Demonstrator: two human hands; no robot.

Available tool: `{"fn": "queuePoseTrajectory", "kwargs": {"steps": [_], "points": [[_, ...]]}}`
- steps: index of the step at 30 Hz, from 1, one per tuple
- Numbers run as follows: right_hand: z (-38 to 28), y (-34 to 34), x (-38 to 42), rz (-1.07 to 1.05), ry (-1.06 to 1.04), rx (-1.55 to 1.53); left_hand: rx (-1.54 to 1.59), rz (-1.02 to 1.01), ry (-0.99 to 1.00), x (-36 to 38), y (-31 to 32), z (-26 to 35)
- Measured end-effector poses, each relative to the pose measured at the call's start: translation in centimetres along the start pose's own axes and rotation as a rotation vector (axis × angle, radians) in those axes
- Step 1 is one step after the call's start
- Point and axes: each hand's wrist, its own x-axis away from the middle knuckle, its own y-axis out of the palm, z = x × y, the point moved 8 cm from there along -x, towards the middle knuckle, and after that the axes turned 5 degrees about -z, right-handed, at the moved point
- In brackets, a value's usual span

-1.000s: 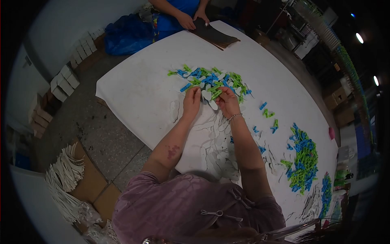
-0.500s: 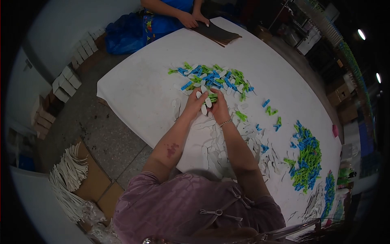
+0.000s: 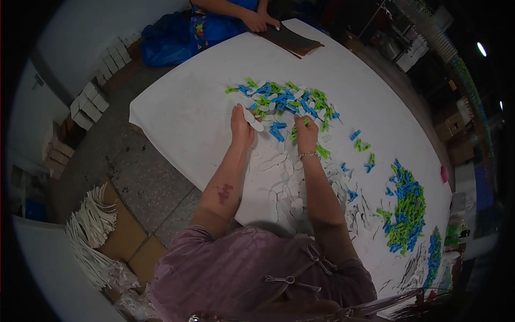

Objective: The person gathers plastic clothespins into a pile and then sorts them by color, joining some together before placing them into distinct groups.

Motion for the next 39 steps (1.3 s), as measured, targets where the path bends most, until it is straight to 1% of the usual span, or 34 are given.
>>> {"fn": "queuePoseTrajectory", "kwargs": {"steps": [1,2,3,4,5,7,9,11,13,14,15,16,17,18,19,20,21,23,25,28,29,33,35,37,39], "points": [[0.2,1.0,-0.4,-0.153,-0.006,0.321,0.017,-0.077,-0.052,-0.3,0.1,-0.8],[0.6,1.0,-0.4,-0.153,-0.007,0.322,0.032,-0.155,-0.102,-0.5,0.3,-1.5],[-0.9,2.5,0.3,-0.205,-0.147,0.598,0.032,-0.155,-0.1,-0.4,0.6,-1.4],[-1.9,4.2,1.1,-0.256,-0.29,0.871,0.03,-0.11,-0.159,-0.2,0.6,-1.6],[-2.1,4.7,1.4,-0.255,-0.29,0.869,0.028,-0.065,-0.219,0.1,0.7,-1.8],[-0.3,6.0,1.8,-0.447,-0.151,1.155,-0.031,-0.076,-0.206,0.3,1.2,-1.3],[0.5,5.9,1.0,-0.422,-0.179,1.147,-0.088,-0.084,-0.195,0.3,1.2,-1.2],[0.8,5.2,0.4,-0.399,-0.21,1.139,-0.141,-0.223,-0.209,0.1,1.8,-1.4],[-0.4,3.8,0.3,-0.395,0.028,0.802,-0.193,-0.238,-0.221,-0.4,1.0,-1.8],[-0.1,3.1,0.1,-0.396,0.029,0.806,-0.246,-0.252,-0.238,-0.5,0.7,-2.2],[0.4,2.5,0.1,-0.395,0.148,0.333,-0.242,-0.251,-0.241,-0.2,0.9,-2.5],[0.9,2.3,0.3,-0.374,0.257,-0.144,-0.429,-0.21,-0.212,0.1,1.0,-2.7],[1.1,2.0,0.4,-0.37,0.257,-0.143,-0.618,-0.17,-0.18,0.3,1.1,-2.7],[0.0,2.6,1.1,-0.382,0.297,-0.372,-0.619,-0.174,-0.181,0.8,1.6,-3.0],[-0.6,3.3,1.7,-0.391,0.334,-0.603,-0.642,-0.199,-0.253,1.4,2.1,-3.8],[-0.3,3.6,1.9,-0.389,0.332,-0.605,-0.666,-0.223,-0.324,2.0,2.2,-4.4],[-0.2,3.8,2.0,-0.376,0.319,-0.628,-0.668,-0.225,-0.324,2.3,2.2,-4.4],[0.2,4.6,2.0,-0.362,0.303,-0.653,-0.584,-0.34,-0.43,3.0,3.0,-5.3],[0.8,3.6,1.7,-0.106,0.283,-0.633,-0.597,-0.376,-0.424,3.0,3.0,-5.4],[1.1,3.4,1.4,-0.009,0.252,-0.552,-0.594,-0.444,-0.418,3.3,3.6,-5.5],[1.3,3.2,1.4,0.033,0.276,-0.586,-0.579,-0.468,-0.406,3.4,3.9,-5.4],[2.0,2.1,0.6,0.066,0.327,-0.676,-0.465,-0.509,-0.425,3.8,4.5,-5.6],[2.9,-0.4,-1.2,0.131,0.23,-0.578,-0.449,-0.521,-0.418,4.1,4.9,-5.5],[1.2,-3.6,-1.6,0.326,0.231,-0.622,-0.416,-0.482,-0.394,3.6,4.3,-4.7],[1.6,-9.6,-4.1,0.372,0.038,-0.475,-0.389,-0.444,-0.372,2.9,3.6,-3.8]]}}
